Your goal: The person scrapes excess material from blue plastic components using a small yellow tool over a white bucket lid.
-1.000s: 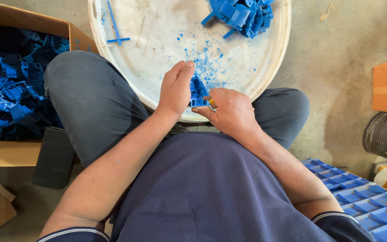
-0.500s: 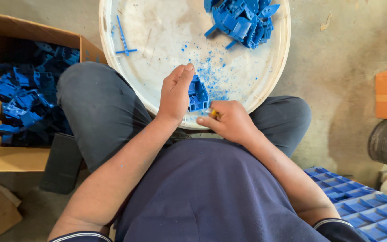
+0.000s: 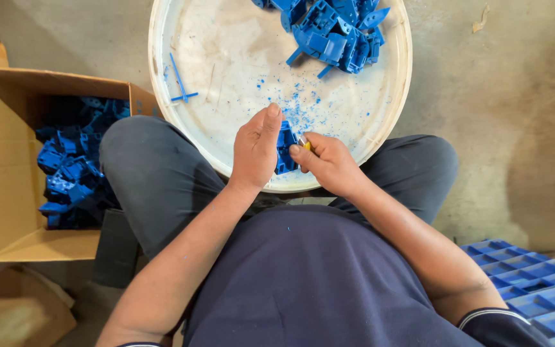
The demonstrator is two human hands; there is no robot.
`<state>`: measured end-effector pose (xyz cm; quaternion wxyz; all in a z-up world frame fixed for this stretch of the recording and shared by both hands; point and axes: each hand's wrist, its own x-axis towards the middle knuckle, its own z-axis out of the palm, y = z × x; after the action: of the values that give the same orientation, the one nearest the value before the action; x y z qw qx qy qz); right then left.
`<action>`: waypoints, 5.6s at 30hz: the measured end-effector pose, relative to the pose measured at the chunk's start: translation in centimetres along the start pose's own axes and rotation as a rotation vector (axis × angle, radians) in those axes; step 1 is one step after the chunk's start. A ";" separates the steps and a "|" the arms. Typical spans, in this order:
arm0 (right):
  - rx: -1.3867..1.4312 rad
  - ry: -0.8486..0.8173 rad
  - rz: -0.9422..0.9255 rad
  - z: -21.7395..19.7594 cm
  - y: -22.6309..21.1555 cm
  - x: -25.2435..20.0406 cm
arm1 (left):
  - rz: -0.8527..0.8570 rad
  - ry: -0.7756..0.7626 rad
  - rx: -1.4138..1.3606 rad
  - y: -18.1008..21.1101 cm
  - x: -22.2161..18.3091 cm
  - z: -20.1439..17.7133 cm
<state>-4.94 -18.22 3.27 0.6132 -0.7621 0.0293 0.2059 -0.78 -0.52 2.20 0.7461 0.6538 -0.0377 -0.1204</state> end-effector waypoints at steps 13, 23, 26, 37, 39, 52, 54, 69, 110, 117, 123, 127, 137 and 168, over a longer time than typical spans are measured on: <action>-0.142 0.263 -0.148 -0.2 -2.7 -0.9 | -0.234 0.056 -0.432 -2.0 -0.2 0.7; -0.094 0.249 -0.174 -0.4 -2.2 -1.5 | -0.284 -0.004 -0.445 -1.9 -0.5 0.7; -0.090 0.251 -0.183 -0.4 -2.0 -1.6 | -0.277 -0.010 -0.442 -2.0 -0.5 0.8; -0.089 0.240 -0.170 -0.1 -1.2 -1.7 | -0.266 -0.031 -0.463 -2.0 -0.7 0.6; -0.082 0.238 -0.155 -0.1 -1.0 -1.7 | -0.270 -0.015 -0.425 -2.1 -0.8 0.5; 0.697 0.005 0.233 0.4 0.7 -0.6 | -0.275 0.150 -0.533 1.5 -1.1 1.5; 0.736 0.000 0.269 0.5 0.7 -0.3 | -0.238 0.174 -0.558 1.3 -1.2 1.8; -0.713 0.275 -0.455 0.9 -4.7 -2.4 | 0.191 0.379 0.174 0.8 -0.5 0.8; -0.243 0.121 -0.109 0.8 -2.4 -2.1 | -0.008 0.308 -0.268 -0.3 0.5 0.8; -0.136 0.236 -0.295 0.1 -2.2 -1.7 | -0.492 0.109 -0.626 -0.2 -0.2 0.3; 0.115 0.068 -0.038 0.3 1.5 -1.3 | -0.366 -0.006 -0.536 0.7 -1.0 0.2; 0.541 0.042 0.171 0.2 1.6 -1.2 | -0.165 -0.154 -0.386 0.2 -1.9 -0.9; 0.602 0.016 0.218 0.3 1.5 -0.9 | 0.020 -0.345 -0.237 -1.4 -2.6 -2.5; 0.457 0.059 0.158 0.4 1.2 0.1 | -0.261 -0.215 -0.037 -1.4 -1.2 -2.4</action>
<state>-5.29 -18.15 2.03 0.7504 -0.6047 0.1524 0.2190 -1.60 1.92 0.62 0.7277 0.6227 -0.0300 -0.2861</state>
